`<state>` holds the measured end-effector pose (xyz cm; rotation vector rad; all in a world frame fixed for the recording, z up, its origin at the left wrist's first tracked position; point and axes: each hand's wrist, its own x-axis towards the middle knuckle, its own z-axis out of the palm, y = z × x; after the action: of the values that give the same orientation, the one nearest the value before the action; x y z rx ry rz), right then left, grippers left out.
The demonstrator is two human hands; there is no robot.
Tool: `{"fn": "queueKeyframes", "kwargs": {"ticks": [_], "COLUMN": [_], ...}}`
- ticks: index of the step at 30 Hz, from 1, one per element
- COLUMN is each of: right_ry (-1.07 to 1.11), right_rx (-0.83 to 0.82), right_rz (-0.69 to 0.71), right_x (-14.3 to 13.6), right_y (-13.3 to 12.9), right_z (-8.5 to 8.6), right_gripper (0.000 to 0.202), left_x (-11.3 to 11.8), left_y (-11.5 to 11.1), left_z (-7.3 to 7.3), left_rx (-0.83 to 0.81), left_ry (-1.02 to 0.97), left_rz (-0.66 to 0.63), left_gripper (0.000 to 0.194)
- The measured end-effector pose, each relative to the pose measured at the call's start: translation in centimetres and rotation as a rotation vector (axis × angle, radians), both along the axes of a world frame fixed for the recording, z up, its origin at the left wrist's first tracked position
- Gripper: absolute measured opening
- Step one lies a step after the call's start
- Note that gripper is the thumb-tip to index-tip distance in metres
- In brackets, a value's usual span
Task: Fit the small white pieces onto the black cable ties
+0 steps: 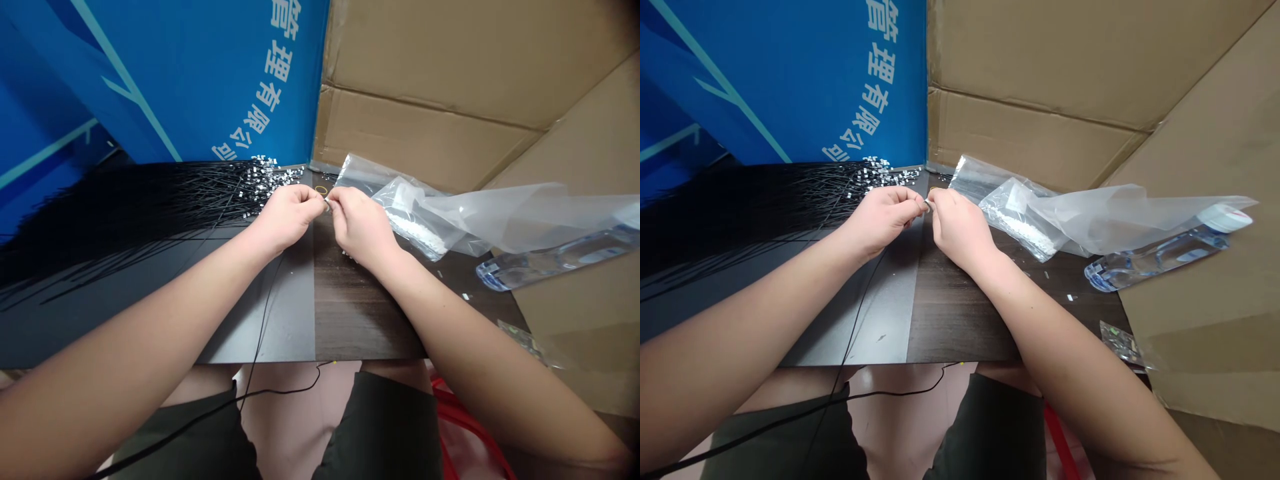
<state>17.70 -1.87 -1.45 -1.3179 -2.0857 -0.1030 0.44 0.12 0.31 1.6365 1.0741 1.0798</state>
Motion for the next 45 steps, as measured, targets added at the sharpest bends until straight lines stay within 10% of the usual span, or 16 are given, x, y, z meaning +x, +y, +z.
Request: {"fn": "queueKeyframes", "kwargs": {"ticks": [28,36,40,45], "right_ry": [0.08,0.327,0.565,0.458], "right_rx": [0.074,-0.022,0.033,0.025], "right_rz": [-0.03,0.022,-0.004,-0.169], "right_x": [0.1,0.7,2.2,4.8], "right_y": [0.3,0.7,1.5,2.7], "right_z": [0.0,0.1,0.7,1.6], "right_gripper": [0.026,0.015,0.022,0.012], "left_x": [-0.1,0.0,-2.0,-7.0], "left_y": [0.1,-0.4,-0.2,2.8], "left_z": [-0.2,0.4,3.1,11.6], "left_rx": [0.053,-0.31,-0.151,0.432], "left_ry": [-0.028,-0.177,0.032,0.929], "left_rz": [-0.061,-0.175,0.007,0.264], "left_gripper": [0.022,0.022,0.015,0.029]}}
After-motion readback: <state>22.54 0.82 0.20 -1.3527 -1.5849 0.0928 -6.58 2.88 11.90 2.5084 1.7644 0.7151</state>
